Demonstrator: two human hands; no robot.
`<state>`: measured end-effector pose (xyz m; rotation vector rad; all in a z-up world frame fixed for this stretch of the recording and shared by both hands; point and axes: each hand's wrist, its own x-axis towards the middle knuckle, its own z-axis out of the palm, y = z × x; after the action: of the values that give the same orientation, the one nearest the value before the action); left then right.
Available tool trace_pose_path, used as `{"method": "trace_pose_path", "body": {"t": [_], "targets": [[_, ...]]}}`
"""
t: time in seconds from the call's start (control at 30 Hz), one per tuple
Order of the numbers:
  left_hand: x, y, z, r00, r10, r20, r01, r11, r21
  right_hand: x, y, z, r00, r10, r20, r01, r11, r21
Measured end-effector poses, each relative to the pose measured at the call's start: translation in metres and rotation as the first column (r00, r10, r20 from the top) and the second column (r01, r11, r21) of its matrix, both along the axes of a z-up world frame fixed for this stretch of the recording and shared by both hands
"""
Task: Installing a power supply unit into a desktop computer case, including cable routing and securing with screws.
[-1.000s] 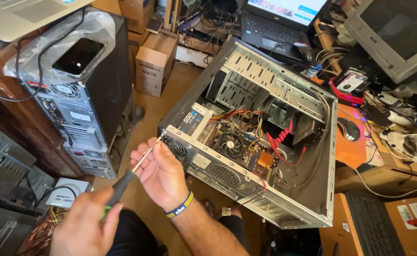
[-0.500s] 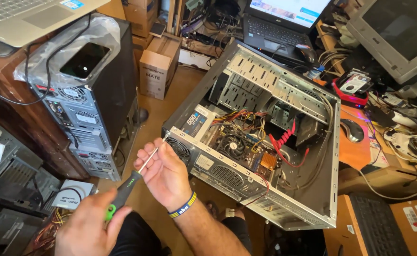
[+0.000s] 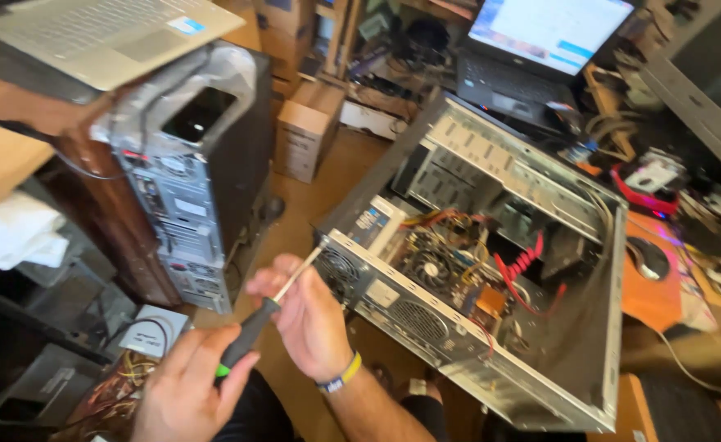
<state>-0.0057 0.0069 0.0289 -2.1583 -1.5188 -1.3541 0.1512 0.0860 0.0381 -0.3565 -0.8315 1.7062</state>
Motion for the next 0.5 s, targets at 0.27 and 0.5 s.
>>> {"method": "trace_pose_path", "body": {"t": [0.27,0.5], "targets": [[-0.038,0.044,-0.030,0.983,-0.161,0.093,0.183,0.926,-0.330,0.039,-0.022,-0.023,0.910,0.081,0.407,-0.119,0.991,0.068],[-0.100,0.246,0.019,0.999,0.041,-0.017,-0.044,0.958,-0.285,0.080,-0.045,-0.052,0.607,-0.029,0.794,-0.106,0.988,0.117]]}}
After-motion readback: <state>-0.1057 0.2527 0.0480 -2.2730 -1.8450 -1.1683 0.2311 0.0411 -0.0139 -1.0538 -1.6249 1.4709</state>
